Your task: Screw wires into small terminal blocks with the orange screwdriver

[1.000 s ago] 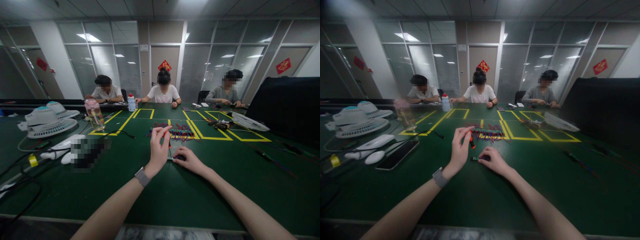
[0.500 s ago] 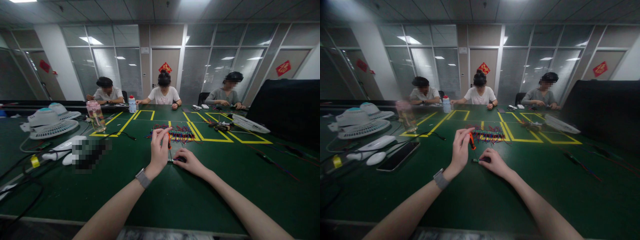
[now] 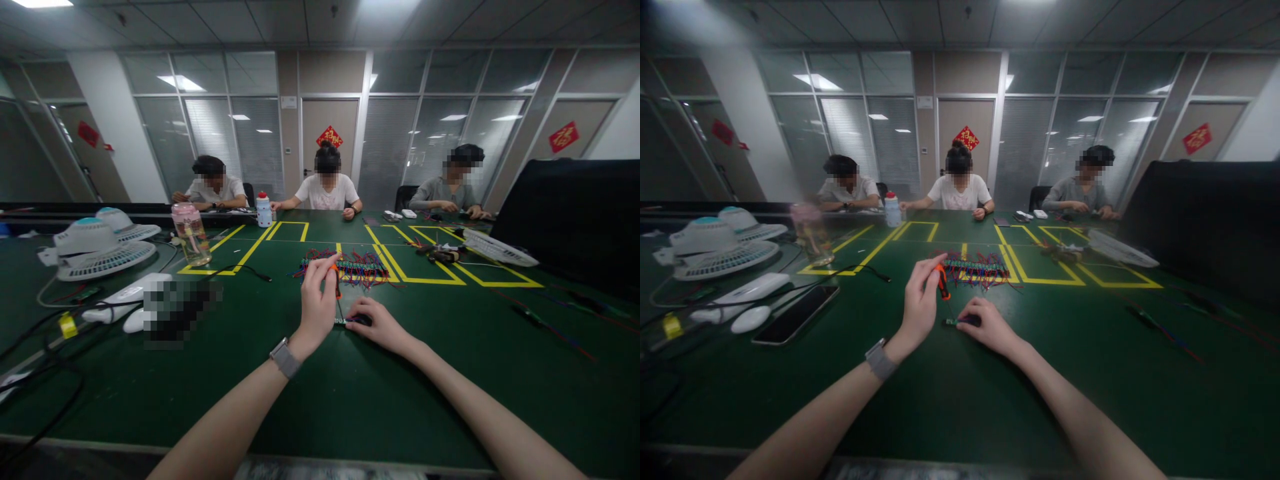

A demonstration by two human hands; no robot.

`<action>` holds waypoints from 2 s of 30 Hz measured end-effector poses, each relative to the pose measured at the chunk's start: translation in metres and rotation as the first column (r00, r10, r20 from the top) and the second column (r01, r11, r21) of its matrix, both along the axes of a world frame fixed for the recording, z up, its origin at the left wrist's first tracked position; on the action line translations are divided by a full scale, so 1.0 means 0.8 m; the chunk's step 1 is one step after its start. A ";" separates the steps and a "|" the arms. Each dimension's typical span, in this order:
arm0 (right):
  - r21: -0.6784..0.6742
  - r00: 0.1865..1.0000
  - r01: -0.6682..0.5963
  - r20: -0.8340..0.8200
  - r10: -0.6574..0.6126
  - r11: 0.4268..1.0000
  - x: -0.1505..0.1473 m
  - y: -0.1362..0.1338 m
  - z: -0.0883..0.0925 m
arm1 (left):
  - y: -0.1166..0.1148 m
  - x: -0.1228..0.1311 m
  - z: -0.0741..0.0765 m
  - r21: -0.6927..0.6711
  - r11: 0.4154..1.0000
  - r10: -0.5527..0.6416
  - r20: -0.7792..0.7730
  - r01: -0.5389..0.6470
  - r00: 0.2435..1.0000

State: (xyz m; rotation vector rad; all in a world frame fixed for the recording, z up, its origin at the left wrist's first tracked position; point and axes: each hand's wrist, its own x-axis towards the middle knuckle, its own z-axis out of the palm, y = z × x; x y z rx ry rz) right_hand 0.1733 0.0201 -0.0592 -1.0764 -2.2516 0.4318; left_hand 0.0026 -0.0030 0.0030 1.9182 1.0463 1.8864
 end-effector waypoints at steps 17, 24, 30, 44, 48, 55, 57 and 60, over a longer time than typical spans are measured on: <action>-0.003 1.000 -0.006 -0.002 0.006 1.000 0.001 0.001 -0.001 | 0.002 -0.001 0.001 -0.004 1.000 -0.016 0.024 0.016 1.000; -0.006 1.000 -0.010 -0.004 0.010 1.000 0.000 0.001 0.000 | 0.001 -0.001 0.001 0.006 0.996 0.087 -0.012 -0.087 0.996; -0.005 1.000 -0.006 -0.009 0.006 1.000 0.001 0.000 0.000 | 0.000 0.000 0.001 -0.005 1.000 -0.014 0.030 0.014 0.999; -0.008 1.000 -0.005 0.000 0.005 1.000 0.001 0.000 0.001 | 0.000 0.000 0.000 0.004 1.000 -0.025 0.031 0.025 0.999; -0.004 1.000 -0.007 0.001 0.007 1.000 0.001 0.001 0.000 | 0.001 0.000 0.001 0.006 1.000 0.003 0.021 -0.004 1.000; 0.005 1.000 -0.006 0.006 0.006 1.000 0.001 0.001 -0.001 | 0.000 0.000 0.000 -0.023 0.999 0.024 -0.032 -0.025 0.999; 0.003 1.000 -0.008 0.007 0.008 1.000 0.001 0.001 0.000 | 0.002 0.001 -0.001 -0.027 1.000 -0.016 -0.010 0.015 1.000; 0.002 1.000 -0.005 0.008 0.005 1.000 0.001 0.000 0.000 | 0.004 0.001 -0.001 -0.028 0.999 -0.023 0.025 0.024 0.999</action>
